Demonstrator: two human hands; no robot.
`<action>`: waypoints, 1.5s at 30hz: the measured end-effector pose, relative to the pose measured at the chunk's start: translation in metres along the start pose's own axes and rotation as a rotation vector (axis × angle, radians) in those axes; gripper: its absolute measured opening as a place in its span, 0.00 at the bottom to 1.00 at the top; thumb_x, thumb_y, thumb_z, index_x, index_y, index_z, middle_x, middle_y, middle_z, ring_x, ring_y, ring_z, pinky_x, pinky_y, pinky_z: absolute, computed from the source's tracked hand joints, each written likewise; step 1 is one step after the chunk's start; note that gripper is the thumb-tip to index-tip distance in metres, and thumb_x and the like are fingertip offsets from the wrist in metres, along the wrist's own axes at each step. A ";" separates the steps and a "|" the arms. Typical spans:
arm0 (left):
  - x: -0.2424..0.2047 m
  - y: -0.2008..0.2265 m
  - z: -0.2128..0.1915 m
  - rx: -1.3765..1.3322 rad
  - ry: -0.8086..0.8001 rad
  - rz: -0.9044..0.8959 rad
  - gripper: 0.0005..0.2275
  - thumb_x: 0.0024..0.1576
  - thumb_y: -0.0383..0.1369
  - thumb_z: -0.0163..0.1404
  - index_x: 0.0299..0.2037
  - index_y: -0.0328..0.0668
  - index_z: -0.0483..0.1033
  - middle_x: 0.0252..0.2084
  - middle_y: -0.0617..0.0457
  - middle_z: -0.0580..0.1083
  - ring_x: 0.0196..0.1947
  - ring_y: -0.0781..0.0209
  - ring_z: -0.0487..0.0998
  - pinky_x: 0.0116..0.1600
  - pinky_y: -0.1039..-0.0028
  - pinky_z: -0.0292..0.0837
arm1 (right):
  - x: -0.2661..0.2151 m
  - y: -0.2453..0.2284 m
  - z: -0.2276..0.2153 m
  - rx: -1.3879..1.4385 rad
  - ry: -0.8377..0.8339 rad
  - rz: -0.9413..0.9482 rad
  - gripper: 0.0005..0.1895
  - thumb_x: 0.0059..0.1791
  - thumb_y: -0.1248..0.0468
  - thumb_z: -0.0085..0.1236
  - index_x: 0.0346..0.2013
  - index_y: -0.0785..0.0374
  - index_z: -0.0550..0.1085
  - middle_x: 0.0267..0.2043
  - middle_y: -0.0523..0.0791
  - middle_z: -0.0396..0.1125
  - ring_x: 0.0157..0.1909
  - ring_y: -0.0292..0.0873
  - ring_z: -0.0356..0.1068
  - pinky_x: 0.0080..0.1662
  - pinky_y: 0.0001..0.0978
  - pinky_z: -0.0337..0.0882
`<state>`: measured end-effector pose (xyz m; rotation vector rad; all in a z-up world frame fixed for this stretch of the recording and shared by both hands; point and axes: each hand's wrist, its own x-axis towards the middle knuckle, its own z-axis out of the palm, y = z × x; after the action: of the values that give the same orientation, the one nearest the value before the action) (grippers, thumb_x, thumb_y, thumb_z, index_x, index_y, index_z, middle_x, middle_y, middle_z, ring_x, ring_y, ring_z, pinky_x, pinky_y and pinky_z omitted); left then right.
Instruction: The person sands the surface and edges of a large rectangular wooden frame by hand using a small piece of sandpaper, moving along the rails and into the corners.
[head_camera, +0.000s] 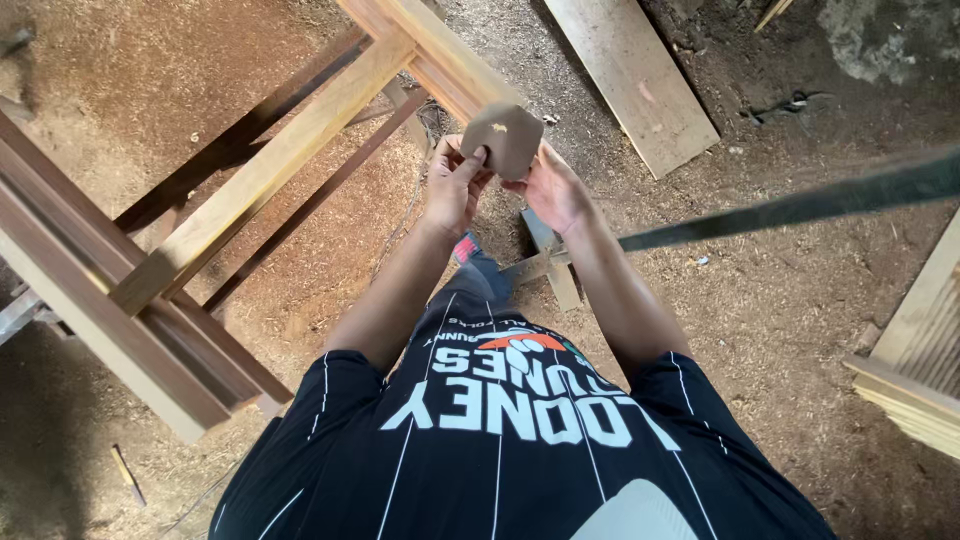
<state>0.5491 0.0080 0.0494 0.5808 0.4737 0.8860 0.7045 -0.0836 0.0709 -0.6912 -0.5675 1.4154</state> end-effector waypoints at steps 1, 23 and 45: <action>0.009 -0.001 0.001 -0.017 0.006 0.000 0.06 0.61 0.22 0.50 0.41 0.44 0.67 0.39 0.53 0.74 0.38 0.64 0.78 0.46 0.70 0.76 | 0.011 -0.005 0.001 0.005 -0.033 -0.010 0.29 0.49 0.51 0.57 0.60 0.58 0.62 0.53 0.45 0.68 0.55 0.41 0.68 0.54 0.39 0.73; 0.240 0.048 -0.008 -0.050 -0.107 -0.106 0.09 0.60 0.24 0.55 0.42 0.44 0.67 0.40 0.58 0.71 0.40 0.67 0.73 0.48 0.71 0.74 | 0.235 -0.090 -0.056 0.079 0.092 0.001 0.18 0.50 0.67 0.65 0.52 0.62 0.69 0.51 0.46 0.70 0.54 0.43 0.70 0.58 0.40 0.70; 0.199 -0.037 -0.038 1.179 0.653 0.137 0.41 0.50 0.46 0.61 0.70 0.43 0.50 0.67 0.34 0.57 0.66 0.34 0.59 0.66 0.54 0.58 | 0.371 -0.001 -0.083 -1.589 -0.765 -0.403 0.15 0.51 0.74 0.48 0.52 0.67 0.73 0.60 0.54 0.67 0.65 0.54 0.64 0.67 0.44 0.62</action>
<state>0.6567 0.1633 -0.0314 1.4061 1.6081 0.8572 0.7969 0.2782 -0.0033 -1.0982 -2.3832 0.5483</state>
